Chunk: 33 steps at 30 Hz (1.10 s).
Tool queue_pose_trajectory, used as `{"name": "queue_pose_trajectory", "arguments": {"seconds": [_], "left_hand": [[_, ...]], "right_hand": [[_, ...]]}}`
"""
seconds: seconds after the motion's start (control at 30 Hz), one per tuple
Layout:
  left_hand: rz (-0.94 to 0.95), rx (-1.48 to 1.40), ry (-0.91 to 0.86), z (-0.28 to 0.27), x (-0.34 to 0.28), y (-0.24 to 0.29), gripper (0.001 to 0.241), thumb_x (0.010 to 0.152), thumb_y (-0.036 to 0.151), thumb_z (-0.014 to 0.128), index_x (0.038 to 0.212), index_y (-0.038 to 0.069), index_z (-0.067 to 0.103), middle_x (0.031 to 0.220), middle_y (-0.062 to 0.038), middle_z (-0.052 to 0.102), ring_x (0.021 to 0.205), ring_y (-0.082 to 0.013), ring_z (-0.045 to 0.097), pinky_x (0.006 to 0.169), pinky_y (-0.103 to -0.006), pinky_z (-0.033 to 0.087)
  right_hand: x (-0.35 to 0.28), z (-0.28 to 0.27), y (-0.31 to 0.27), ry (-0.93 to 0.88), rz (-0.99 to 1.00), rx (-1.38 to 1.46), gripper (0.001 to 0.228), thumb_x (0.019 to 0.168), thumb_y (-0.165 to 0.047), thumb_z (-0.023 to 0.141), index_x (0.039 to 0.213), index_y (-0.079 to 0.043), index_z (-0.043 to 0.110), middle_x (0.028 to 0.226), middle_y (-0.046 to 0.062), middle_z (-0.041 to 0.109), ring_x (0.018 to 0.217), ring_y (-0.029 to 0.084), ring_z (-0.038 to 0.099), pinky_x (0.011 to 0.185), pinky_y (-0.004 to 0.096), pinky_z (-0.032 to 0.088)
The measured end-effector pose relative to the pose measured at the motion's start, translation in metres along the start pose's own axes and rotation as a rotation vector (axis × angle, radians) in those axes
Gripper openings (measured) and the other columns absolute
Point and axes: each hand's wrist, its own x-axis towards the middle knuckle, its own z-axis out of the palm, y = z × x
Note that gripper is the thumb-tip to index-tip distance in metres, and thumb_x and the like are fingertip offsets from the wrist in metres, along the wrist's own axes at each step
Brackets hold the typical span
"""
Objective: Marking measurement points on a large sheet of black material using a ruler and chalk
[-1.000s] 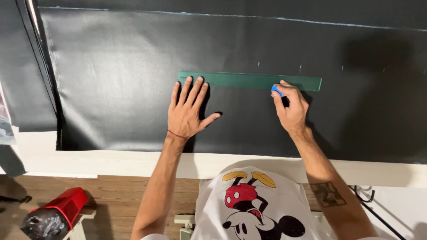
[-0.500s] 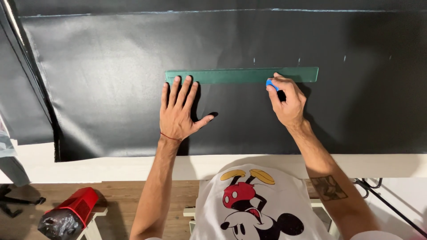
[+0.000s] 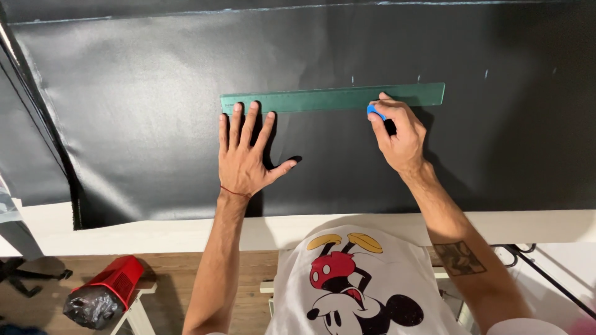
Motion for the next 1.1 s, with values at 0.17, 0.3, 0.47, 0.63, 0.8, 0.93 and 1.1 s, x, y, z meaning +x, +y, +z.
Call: {"name": "queue_pose_trajectory", "arguments": {"seconds": [0.17,0.3,0.47,0.63,0.8,0.93,1.1], "left_hand": [[0.003,-0.001,0.016,-0.004,0.007,-0.001,0.103,0.099,0.096,0.065,0.168,0.021,0.072,0.178,-0.016,0.06,0.168,-0.0479,0.047,0.142,-0.0696,0.027],[0.011,-0.009,0.03,-0.003,0.011,-0.003,0.102,0.098,0.096,0.066,0.166,0.021,0.074,0.176,-0.016,0.062,0.167,-0.0484,0.049,0.141,-0.0703,0.028],[0.016,0.0,0.04,0.0,0.009,-0.004,0.101,0.098,0.096,0.068,0.164,0.02,0.076,0.174,-0.016,0.064,0.165,-0.0495,0.051,0.139,-0.072,0.03],[0.019,0.001,0.043,-0.002,0.01,-0.003,0.099,0.099,0.094,0.067,0.163,0.019,0.077,0.174,-0.017,0.064,0.165,-0.0494,0.051,0.14,-0.0717,0.029],[0.016,0.001,0.047,0.0,0.009,-0.003,0.1,0.098,0.095,0.068,0.163,0.02,0.077,0.174,-0.016,0.064,0.165,-0.0492,0.051,0.139,-0.0722,0.03],[0.014,0.002,0.052,0.002,0.009,-0.004,0.099,0.099,0.094,0.067,0.164,0.02,0.076,0.174,-0.016,0.064,0.165,-0.049,0.052,0.139,-0.0725,0.03],[0.002,-0.026,0.055,-0.002,0.009,-0.004,0.098,0.101,0.094,0.064,0.164,0.02,0.076,0.174,-0.016,0.063,0.166,-0.048,0.051,0.14,-0.0707,0.029]], "right_hand": [[0.0,0.002,0.0,0.025,0.014,-0.024,0.014,0.116,-0.007,0.086,0.121,0.006,0.082,0.115,0.019,0.088,0.122,0.041,0.085,0.103,0.046,0.069],[-0.004,0.001,0.005,-0.011,0.016,-0.018,0.017,0.118,-0.011,0.083,0.125,0.004,0.081,0.12,0.018,0.087,0.127,0.039,0.084,0.106,0.046,0.068],[-0.003,0.002,0.003,0.005,0.015,-0.013,0.016,0.117,-0.011,0.083,0.124,0.004,0.082,0.119,0.017,0.088,0.126,0.039,0.084,0.106,0.045,0.068],[-0.002,0.004,0.003,0.024,0.022,-0.015,0.015,0.116,-0.008,0.084,0.123,0.005,0.083,0.117,0.017,0.088,0.125,0.041,0.084,0.104,0.046,0.068],[-0.002,0.002,0.006,0.008,0.024,0.0,0.015,0.117,-0.01,0.083,0.123,0.004,0.082,0.118,0.016,0.087,0.125,0.04,0.084,0.106,0.045,0.068],[-0.002,0.002,0.005,0.021,0.051,-0.015,0.014,0.116,-0.01,0.085,0.121,0.003,0.083,0.117,0.015,0.088,0.125,0.039,0.084,0.105,0.045,0.068],[-0.004,0.002,0.004,0.009,0.075,-0.041,0.016,0.115,-0.009,0.088,0.122,0.005,0.082,0.119,0.019,0.088,0.124,0.04,0.084,0.105,0.046,0.068]]}}
